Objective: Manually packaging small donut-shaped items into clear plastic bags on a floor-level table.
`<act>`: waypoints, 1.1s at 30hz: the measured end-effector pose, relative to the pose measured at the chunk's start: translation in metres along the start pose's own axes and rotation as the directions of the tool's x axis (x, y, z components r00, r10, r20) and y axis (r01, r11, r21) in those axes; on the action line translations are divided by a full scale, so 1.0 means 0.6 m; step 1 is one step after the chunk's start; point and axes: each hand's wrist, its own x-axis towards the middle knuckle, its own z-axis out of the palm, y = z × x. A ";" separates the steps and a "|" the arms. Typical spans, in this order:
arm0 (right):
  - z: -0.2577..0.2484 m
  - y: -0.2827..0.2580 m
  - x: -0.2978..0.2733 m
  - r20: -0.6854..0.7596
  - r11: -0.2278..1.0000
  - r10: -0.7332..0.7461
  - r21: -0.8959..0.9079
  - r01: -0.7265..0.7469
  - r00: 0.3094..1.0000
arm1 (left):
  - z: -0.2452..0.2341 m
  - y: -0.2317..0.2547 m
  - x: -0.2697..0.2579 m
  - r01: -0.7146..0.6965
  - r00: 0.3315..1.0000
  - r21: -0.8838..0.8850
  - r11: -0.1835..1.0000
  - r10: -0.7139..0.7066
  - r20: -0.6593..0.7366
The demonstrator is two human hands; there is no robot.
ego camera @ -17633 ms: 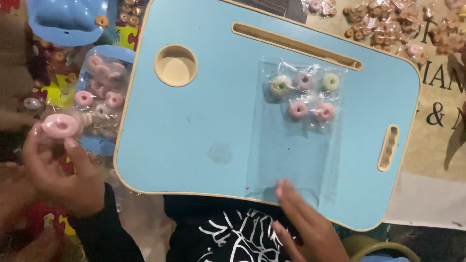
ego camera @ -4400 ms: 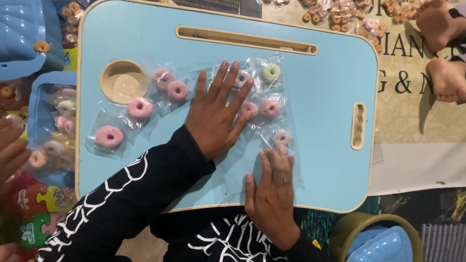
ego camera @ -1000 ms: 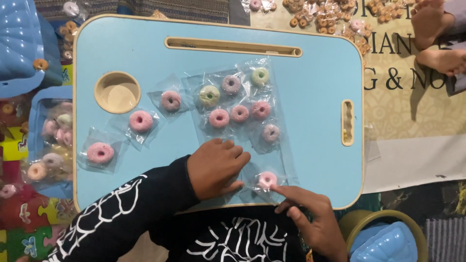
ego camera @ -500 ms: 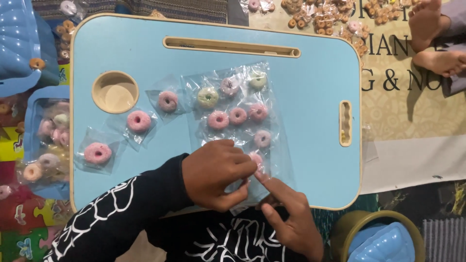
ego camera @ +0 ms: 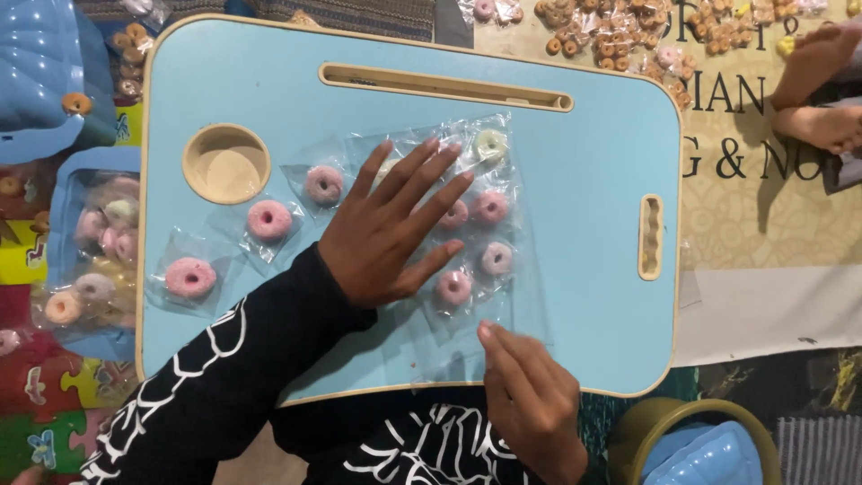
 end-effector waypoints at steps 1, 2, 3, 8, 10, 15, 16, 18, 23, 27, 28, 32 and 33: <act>0.005 0.006 -0.005 0.000 1.000 -0.004 0.003 0.004 1.000 | 0.009 -0.004 -0.004 0.003 1.000 0.003 1.000 -0.003 -0.001; 0.009 0.012 -0.009 0.056 0.998 -0.052 -0.044 0.055 0.997 | 0.018 -0.008 -0.009 0.034 0.999 -0.027 0.999 -0.033 0.035; 0.013 0.018 -0.016 0.117 0.990 -0.096 -0.088 0.107 0.988 | 0.029 -0.010 -0.014 0.068 0.995 -0.059 0.996 -0.064 0.072; 0.047 0.057 -0.031 0.332 0.981 -0.078 -0.141 0.131 0.940 | 0.044 -0.013 -0.018 0.083 0.993 -0.078 0.994 -0.075 0.090; 0.050 0.057 -0.020 0.359 0.981 -0.075 -0.140 0.133 0.930 | 0.042 -0.012 -0.015 0.093 0.992 -0.089 0.992 -0.085 0.090; 0.050 0.048 -0.007 0.370 0.964 -0.015 -0.242 0.112 0.929 | 0.044 -0.014 -0.015 0.103 0.992 -0.084 0.991 -0.097 0.077; 0.052 0.050 -0.007 0.370 0.963 -0.013 -0.245 0.111 0.929 | 0.044 -0.015 -0.014 0.101 0.993 -0.086 0.991 -0.094 0.077; 0.057 0.053 -0.008 0.367 0.954 0.028 -0.289 0.085 0.930 | 0.043 -0.016 -0.015 0.085 0.991 -0.041 0.996 -0.080 0.107; 0.057 0.035 0.007 0.328 0.972 0.074 -0.234 0.005 0.942 | 0.046 -0.016 -0.017 0.083 0.992 -0.029 0.996 -0.080 0.093; 0.064 0.033 -0.002 0.305 0.982 0.110 -0.183 -0.056 0.946 | 0.049 -0.016 -0.018 0.084 0.993 -0.018 0.996 -0.082 0.080; 0.063 0.033 -0.005 0.306 0.982 0.110 -0.183 -0.055 0.946 | 0.050 -0.016 -0.019 0.086 0.993 -0.018 0.996 -0.084 0.079; 0.039 0.025 -0.012 0.350 0.988 0.111 -0.138 -0.066 0.930 | 0.047 -0.016 -0.015 0.084 0.993 -0.014 0.996 -0.082 0.084; 0.029 0.022 -0.013 0.382 0.993 0.093 -0.105 -0.056 0.919 | 0.043 -0.015 -0.014 0.082 0.994 -0.028 0.996 -0.080 0.074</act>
